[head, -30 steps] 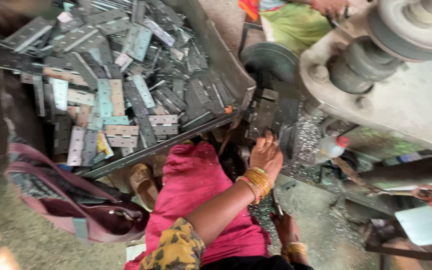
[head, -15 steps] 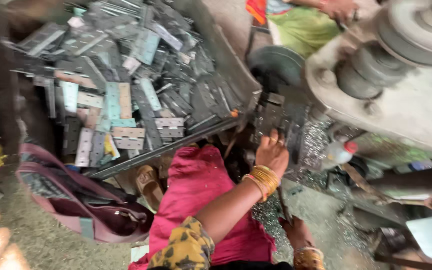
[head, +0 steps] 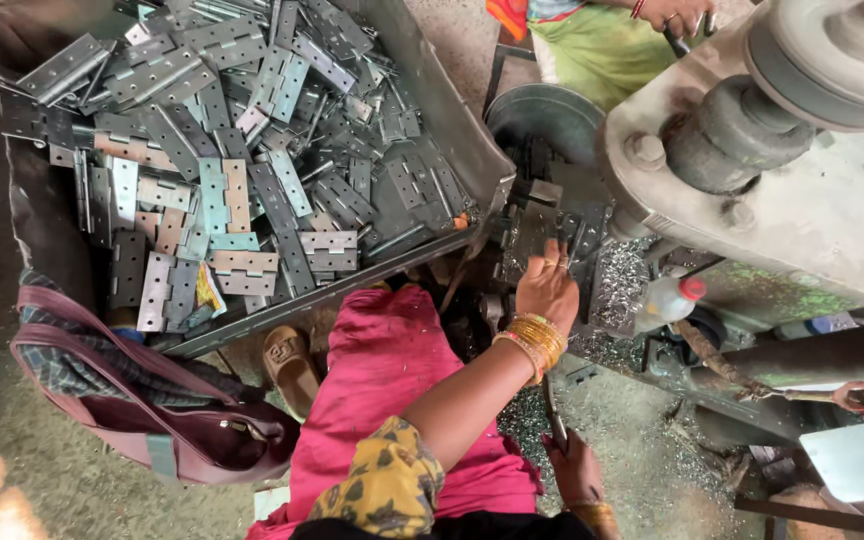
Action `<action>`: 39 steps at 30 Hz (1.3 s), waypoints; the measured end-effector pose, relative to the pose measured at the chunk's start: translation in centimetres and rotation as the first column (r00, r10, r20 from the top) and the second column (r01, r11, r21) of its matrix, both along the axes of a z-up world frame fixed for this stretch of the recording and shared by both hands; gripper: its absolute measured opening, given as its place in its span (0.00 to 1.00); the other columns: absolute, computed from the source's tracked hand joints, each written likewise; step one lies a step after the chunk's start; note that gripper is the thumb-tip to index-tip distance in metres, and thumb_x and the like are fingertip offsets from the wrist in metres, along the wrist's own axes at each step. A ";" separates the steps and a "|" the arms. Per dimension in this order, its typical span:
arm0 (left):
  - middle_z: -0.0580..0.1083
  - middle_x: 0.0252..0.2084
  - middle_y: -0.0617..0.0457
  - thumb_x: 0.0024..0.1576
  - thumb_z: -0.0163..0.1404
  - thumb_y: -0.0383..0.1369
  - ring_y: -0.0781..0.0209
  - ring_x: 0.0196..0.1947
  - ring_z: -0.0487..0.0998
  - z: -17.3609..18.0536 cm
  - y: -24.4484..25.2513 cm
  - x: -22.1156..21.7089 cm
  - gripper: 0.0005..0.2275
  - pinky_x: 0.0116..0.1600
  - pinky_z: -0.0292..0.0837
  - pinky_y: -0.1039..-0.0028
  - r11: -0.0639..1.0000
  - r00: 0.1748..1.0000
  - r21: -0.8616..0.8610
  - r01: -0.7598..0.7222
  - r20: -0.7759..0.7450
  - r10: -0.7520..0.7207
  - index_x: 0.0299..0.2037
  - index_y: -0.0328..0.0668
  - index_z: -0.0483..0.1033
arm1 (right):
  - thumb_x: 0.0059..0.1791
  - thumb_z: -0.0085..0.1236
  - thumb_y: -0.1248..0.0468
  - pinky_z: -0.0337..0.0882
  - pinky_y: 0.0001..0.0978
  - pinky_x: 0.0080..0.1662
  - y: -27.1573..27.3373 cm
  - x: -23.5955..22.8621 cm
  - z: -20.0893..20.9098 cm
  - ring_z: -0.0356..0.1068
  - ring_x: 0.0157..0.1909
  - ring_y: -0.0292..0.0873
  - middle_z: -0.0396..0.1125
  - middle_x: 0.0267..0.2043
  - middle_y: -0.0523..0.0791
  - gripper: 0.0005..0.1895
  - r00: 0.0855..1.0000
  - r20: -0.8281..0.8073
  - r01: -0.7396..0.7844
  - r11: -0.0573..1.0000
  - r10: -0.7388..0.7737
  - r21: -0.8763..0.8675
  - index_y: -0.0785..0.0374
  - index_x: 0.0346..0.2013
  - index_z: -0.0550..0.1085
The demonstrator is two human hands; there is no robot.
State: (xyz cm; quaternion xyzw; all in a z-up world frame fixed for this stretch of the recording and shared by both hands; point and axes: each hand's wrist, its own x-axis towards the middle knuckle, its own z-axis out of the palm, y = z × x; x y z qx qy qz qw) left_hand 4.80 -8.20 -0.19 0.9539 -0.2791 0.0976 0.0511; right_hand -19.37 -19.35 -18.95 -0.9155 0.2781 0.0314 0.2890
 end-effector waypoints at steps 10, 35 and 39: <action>0.50 0.79 0.47 0.57 0.44 0.32 0.58 0.78 0.46 -0.1 -2.1 1.3 0.20 0.63 0.52 0.70 0.960 0.973 0.276 0.052 -0.230 0.014 0.61 0.45 0.73 | 0.48 0.60 0.46 0.69 0.48 0.33 -1.2 -0.2 0.7 0.72 0.27 0.58 0.73 0.25 0.55 0.22 0.990 -0.138 0.013 0.999 -0.008 0.030 0.65 0.38 0.78; 0.70 0.66 0.50 0.61 0.49 0.39 0.48 0.69 0.64 -0.1 16.3 27.9 0.18 0.67 0.56 0.54 0.920 0.905 0.287 -0.266 -0.255 0.341 0.61 0.50 0.74 | 0.46 0.62 0.45 0.75 0.48 0.37 -1.4 8.0 -2.0 0.77 0.29 0.54 0.73 0.24 0.54 0.23 0.978 -0.164 0.145 0.987 -0.132 0.069 0.60 0.43 0.77; 0.71 0.66 0.51 0.59 0.52 0.39 0.47 0.70 0.64 -0.6 17.1 26.8 0.20 0.66 0.60 0.54 0.919 0.864 0.181 -0.349 -0.316 0.391 0.62 0.49 0.73 | 0.46 0.62 0.45 0.75 0.49 0.38 -0.3 5.0 -2.4 0.77 0.30 0.54 0.73 0.25 0.54 0.23 0.976 -0.189 0.122 0.990 -0.106 0.075 0.60 0.44 0.76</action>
